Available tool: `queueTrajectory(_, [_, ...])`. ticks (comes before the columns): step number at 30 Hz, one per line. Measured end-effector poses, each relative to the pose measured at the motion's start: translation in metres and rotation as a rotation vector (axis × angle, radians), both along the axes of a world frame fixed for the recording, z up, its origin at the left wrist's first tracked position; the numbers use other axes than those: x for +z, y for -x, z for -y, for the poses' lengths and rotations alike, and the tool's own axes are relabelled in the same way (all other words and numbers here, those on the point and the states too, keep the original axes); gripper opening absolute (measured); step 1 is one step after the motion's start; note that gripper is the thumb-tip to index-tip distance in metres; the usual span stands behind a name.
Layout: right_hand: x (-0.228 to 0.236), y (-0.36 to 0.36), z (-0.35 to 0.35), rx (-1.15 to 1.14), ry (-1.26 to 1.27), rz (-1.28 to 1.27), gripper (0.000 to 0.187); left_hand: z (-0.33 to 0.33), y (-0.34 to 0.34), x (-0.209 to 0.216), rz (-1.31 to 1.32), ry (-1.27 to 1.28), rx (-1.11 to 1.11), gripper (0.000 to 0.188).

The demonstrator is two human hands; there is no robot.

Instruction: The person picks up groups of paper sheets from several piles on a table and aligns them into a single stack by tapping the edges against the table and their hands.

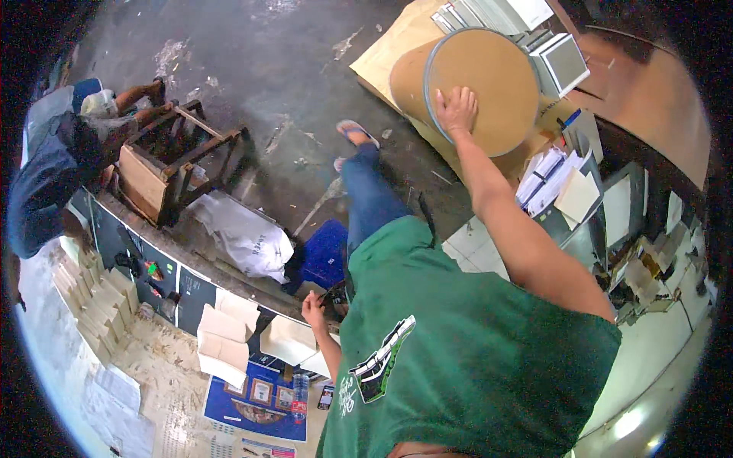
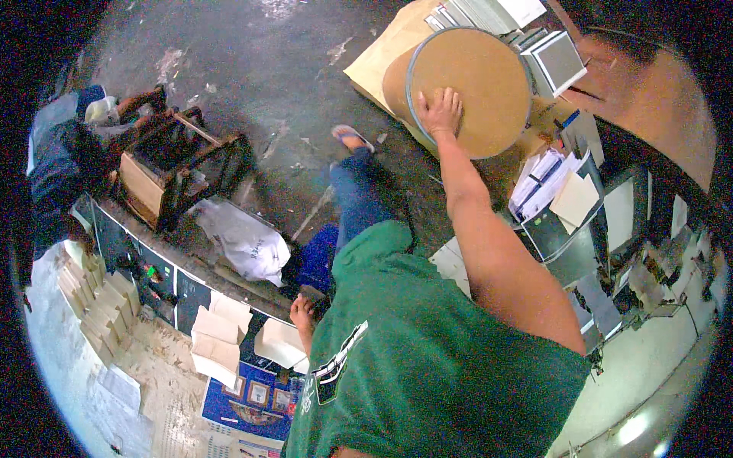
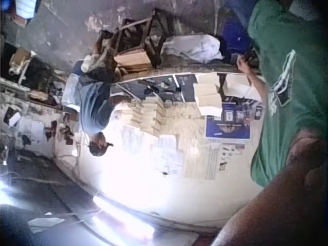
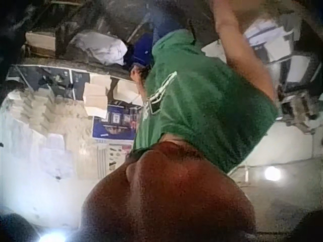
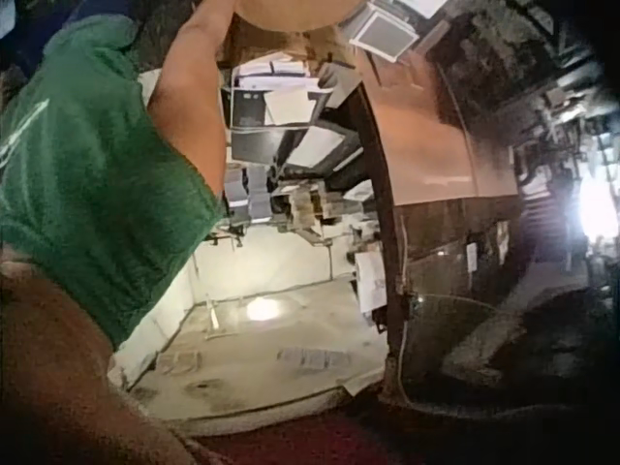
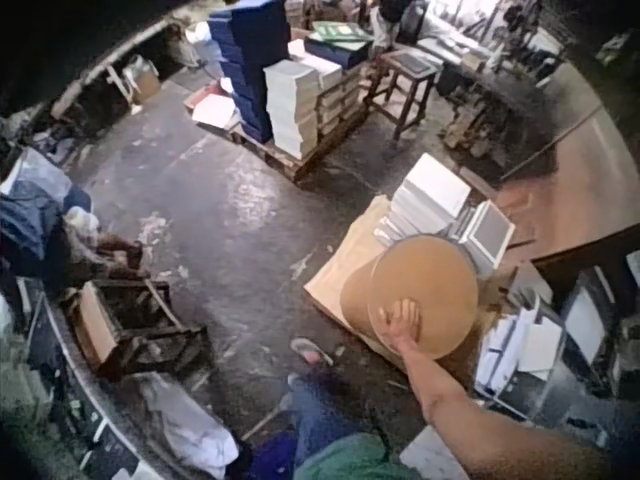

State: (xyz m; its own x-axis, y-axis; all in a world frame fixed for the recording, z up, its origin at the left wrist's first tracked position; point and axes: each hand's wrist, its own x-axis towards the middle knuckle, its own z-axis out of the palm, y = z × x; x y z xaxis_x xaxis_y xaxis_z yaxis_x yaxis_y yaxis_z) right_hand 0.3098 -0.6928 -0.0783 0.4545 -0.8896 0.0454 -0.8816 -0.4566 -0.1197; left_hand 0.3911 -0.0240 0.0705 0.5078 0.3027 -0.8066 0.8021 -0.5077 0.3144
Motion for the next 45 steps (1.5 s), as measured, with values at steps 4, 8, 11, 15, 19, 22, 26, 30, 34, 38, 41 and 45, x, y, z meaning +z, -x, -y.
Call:
queueTrajectory(4, [-0.020,0.006,-0.002,0.029,0.181,0.023,0.052,-0.009,-0.027,-0.005,-0.033,0.173,-0.079,0.028])
queueTrajectory(8, [0.001,0.000,-0.003,0.020,0.080,0.074,0.043,0.009,-0.046,-0.008,0.019,0.065,-0.223,0.031])
queueTrajectory(11, [-0.007,0.002,0.002,-0.007,0.064,0.052,0.045,0.036,-0.065,-0.003,0.126,0.041,-0.192,0.036])
queueTrajectory(15, [-0.006,-0.001,0.003,-0.007,0.034,0.108,0.049,0.052,-0.083,-0.007,0.107,0.013,-0.245,0.040])
queueTrajectory(19, [0.001,0.001,-0.002,-0.023,0.041,0.111,0.047,0.050,-0.080,-0.022,0.036,0.074,-0.364,0.043])
queueTrajectory(22, [0.000,0.003,-0.002,-0.018,0.029,0.096,0.046,0.058,-0.073,-0.021,0.057,0.057,-0.311,0.039])
queueTrajectory(26, [-0.001,0.000,0.009,-0.032,-0.023,0.104,0.046,0.071,-0.086,-0.028,0.064,0.090,-0.364,0.039])
queueTrajectory(30, [-0.002,0.011,-0.008,0.012,0.097,0.127,0.043,0.096,-0.088,-0.016,0.063,0.083,-0.372,0.034])
queueTrajectory(34, [0.004,0.002,0.001,-0.025,0.044,0.126,0.043,0.095,-0.103,-0.015,0.093,0.065,-0.384,0.039])
queueTrajectory(38, [-0.003,0.001,0.009,-0.037,-0.040,0.126,0.048,0.115,-0.114,-0.010,0.064,0.077,-0.457,0.044])
queueTrajectory(41, [-0.008,0.008,-0.002,-0.013,0.076,0.115,0.047,0.113,-0.115,0.007,0.034,0.050,-0.435,0.045])
queueTrajectory(45, [-0.007,0.005,0.003,-0.011,0.074,0.182,0.046,0.101,-0.121,0.011,0.067,0.054,-0.468,0.046])
